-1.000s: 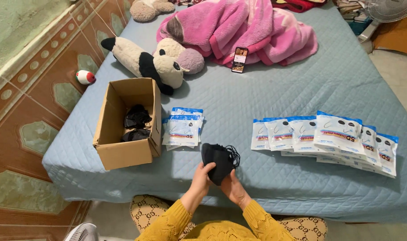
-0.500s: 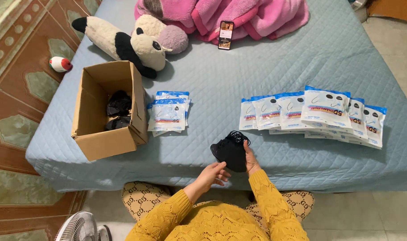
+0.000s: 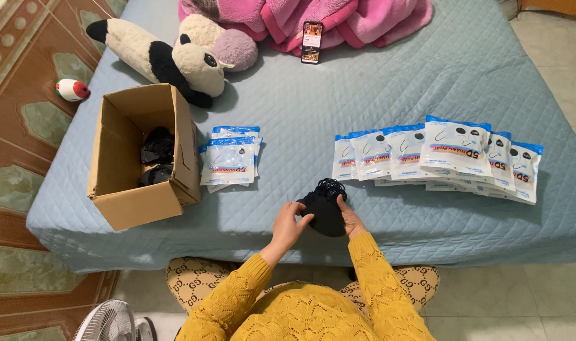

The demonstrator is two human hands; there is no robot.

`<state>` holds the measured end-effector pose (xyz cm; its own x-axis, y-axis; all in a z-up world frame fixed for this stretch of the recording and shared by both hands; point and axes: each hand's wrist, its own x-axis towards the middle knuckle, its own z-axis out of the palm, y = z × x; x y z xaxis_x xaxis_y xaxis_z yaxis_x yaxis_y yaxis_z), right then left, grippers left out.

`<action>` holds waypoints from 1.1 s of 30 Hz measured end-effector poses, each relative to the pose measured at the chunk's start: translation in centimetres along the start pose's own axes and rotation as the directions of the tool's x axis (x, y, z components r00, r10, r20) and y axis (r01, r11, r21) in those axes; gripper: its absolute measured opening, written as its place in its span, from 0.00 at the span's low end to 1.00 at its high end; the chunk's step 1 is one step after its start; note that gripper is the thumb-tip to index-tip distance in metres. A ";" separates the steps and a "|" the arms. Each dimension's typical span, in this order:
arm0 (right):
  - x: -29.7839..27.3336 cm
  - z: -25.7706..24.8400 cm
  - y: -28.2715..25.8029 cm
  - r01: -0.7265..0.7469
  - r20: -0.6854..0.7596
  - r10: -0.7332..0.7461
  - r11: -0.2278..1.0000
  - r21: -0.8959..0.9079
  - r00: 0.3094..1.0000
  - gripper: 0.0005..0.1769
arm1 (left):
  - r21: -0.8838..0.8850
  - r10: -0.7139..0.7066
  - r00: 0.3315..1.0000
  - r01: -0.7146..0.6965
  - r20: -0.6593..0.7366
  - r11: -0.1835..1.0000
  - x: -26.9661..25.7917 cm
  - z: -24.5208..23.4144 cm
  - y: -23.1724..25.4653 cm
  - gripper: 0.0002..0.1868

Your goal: Packaging black face masks into individual plastic sleeves

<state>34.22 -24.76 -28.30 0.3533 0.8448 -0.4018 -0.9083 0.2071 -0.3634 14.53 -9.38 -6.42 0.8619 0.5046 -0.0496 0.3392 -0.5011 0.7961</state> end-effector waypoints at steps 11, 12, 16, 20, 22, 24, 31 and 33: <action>-0.1 -1.4 0.4 0.102 -0.008 -0.103 0.992 -0.077 0.995 0.40 | -0.919 -0.323 0.946 0.119 -0.009 0.375 5.7 -2.4 -5.6 0.11; 0.5 -3.0 0.7 0.120 -0.033 -0.123 0.991 -0.063 0.992 0.35 | -0.928 -0.383 0.923 0.108 -0.040 0.357 6.2 -3.0 -6.3 0.12; -1.2 -2.8 0.2 0.157 -0.043 -0.160 0.985 -0.070 0.986 0.29 | -0.863 -0.473 0.880 0.201 -0.049 0.463 6.6 -2.0 -12.6 0.17; -5.0 2.9 -0.3 0.193 -0.184 -0.187 0.981 0.018 0.965 0.26 | -0.322 -0.363 0.920 0.302 -0.148 0.897 4.1 -4.0 -9.3 0.28; -6.3 5.8 -0.2 0.202 -0.216 -0.196 0.979 0.007 0.957 0.25 | -0.007 -0.259 0.946 0.263 -0.194 0.965 1.9 -5.0 -4.4 0.37; -6.7 8.7 0.1 0.212 -0.245 -0.203 0.977 0.011 0.948 0.25 | 0.028 0.000 0.979 0.005 -0.202 1.000 0.6 -4.6 -1.8 0.38; -5.4 13.1 3.3 0.183 -0.193 -0.171 0.982 0.048 0.966 0.23 | -0.556 -0.113 0.980 0.186 0.165 0.810 0.4 2.3 -4.5 0.21; -5.4 13.8 3.6 0.191 -0.178 -0.178 0.980 0.059 0.968 0.21 | -0.568 -0.149 0.972 0.229 0.183 0.791 1.2 2.9 -5.9 0.25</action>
<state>25.95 -21.71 -15.83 0.5432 0.6931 -0.4739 -0.8359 0.3932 -0.3830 14.66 -7.85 -12.95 0.8559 0.4361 -0.2779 0.2516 0.1182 0.9606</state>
